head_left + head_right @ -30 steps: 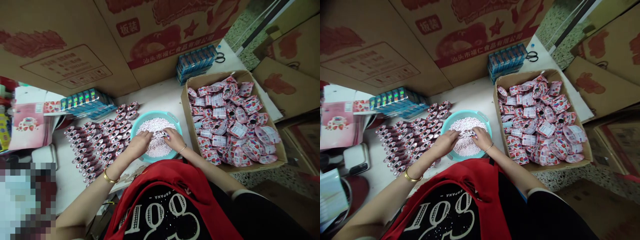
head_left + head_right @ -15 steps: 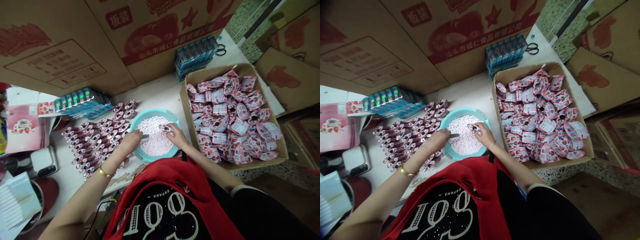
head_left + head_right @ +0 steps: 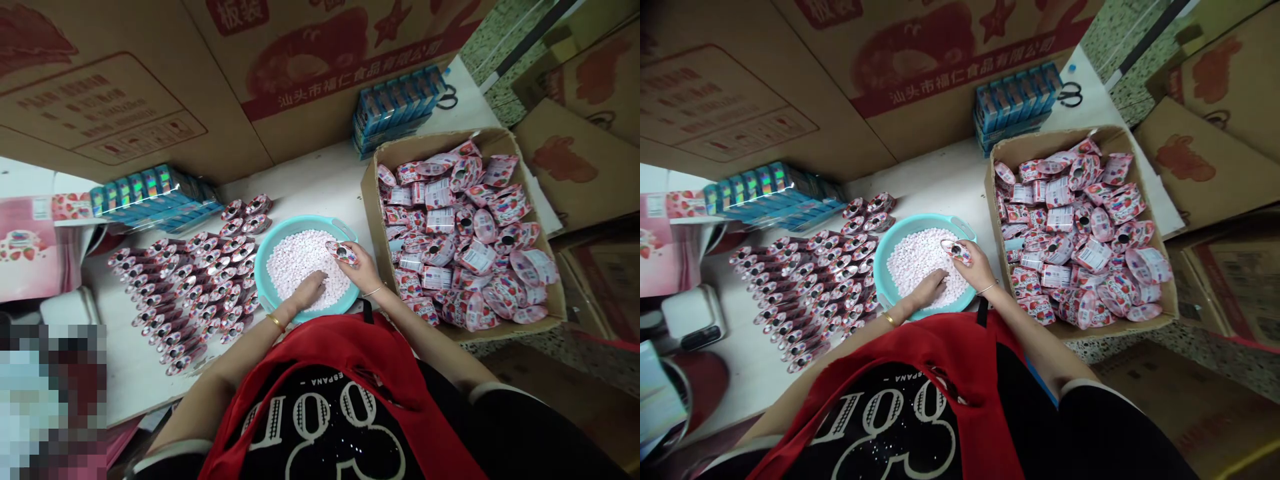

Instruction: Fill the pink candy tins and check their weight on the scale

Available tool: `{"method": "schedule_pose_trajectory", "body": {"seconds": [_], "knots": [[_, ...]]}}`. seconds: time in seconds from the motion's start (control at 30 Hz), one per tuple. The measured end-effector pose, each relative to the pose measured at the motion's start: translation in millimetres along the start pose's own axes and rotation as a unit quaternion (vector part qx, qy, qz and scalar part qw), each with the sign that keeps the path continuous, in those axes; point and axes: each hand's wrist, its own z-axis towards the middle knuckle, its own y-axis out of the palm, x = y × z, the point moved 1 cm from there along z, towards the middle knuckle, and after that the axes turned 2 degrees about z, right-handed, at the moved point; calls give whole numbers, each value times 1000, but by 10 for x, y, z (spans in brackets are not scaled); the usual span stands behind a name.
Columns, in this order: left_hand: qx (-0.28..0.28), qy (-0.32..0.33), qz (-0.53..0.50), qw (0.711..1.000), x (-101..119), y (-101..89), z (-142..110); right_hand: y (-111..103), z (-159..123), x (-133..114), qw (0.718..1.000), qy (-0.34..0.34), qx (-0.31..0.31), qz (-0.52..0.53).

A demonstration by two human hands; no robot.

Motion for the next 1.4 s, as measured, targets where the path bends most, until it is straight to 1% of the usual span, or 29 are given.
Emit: {"method": "schedule_pose_trajectory", "body": {"seconds": [0.07,0.13,0.23,0.3,0.4,0.47,0.53,0.6,0.7,0.77,0.83,0.9,0.97,1.03,1.1,1.17,1.23,1.3,1.33,1.4], "knots": [[20,11,-28,999,-9,-85,-74,-15,20,3,1000,5,2,0],[36,24,-47,998,-23,-246,-195,-28,41,-2,1000,4,0,-6],[60,38,-57,996,-5,-591,-405,-22,56,-31,1000,-9,-10,-25],[79,48,-52,994,49,-851,-519,5,49,-61,999,-23,-25,-40],[100,42,2,994,194,-1203,-594,77,10,-109,995,-44,-58,-62],[85,10,78,993,329,-1367,-572,135,-28,-135,992,-54,-79,-77],[48,-31,168,984,498,-1462,-517,192,-67,-156,990,-58,-93,-91],[15,-57,249,967,695,-1503,-459,239,-100,-168,988,-60,-101,-101],[3,-66,317,946,960,-1540,-418,282,-124,-165,987,-62,-107,-103],[8,-64,327,943,1020,-1584,-429,286,-123,-144,988,-62,-104,-97],[28,-68,309,948,930,-1636,-452,268,-114,-112,990,-60,-97,-88],[61,-94,260,959,699,-1646,-460,235,-105,-76,991,-58,-88,-79],[76,-131,194,969,402,-1545,-432,194,-97,-50,993,-55,-79,-70],[60,-151,136,977,145,-1310,-365,154,-90,-39,994,-52,-70,-64],[41,-145,98,984,-6,-994,-273,123,-80,-41,995,-48,-61,-60],[34,-126,61,990,-59,-692,-191,103,-67,-47,996,-43,-53,-58],[39,-108,20,993,-68,-492,-155,92,-52,-49,997,-38,-46,-57],[51,-94,-16,994,-86,-439,-188,89,-38,-40,997,-34,-40,-58],[57,-86,-32,994,-104,-467,-231,89,-32,-32,997,-32,-37,-59],[67,-67,-60,994,-147,-608,-356,98,-21,-15,997,-30,-35,-61]]}}
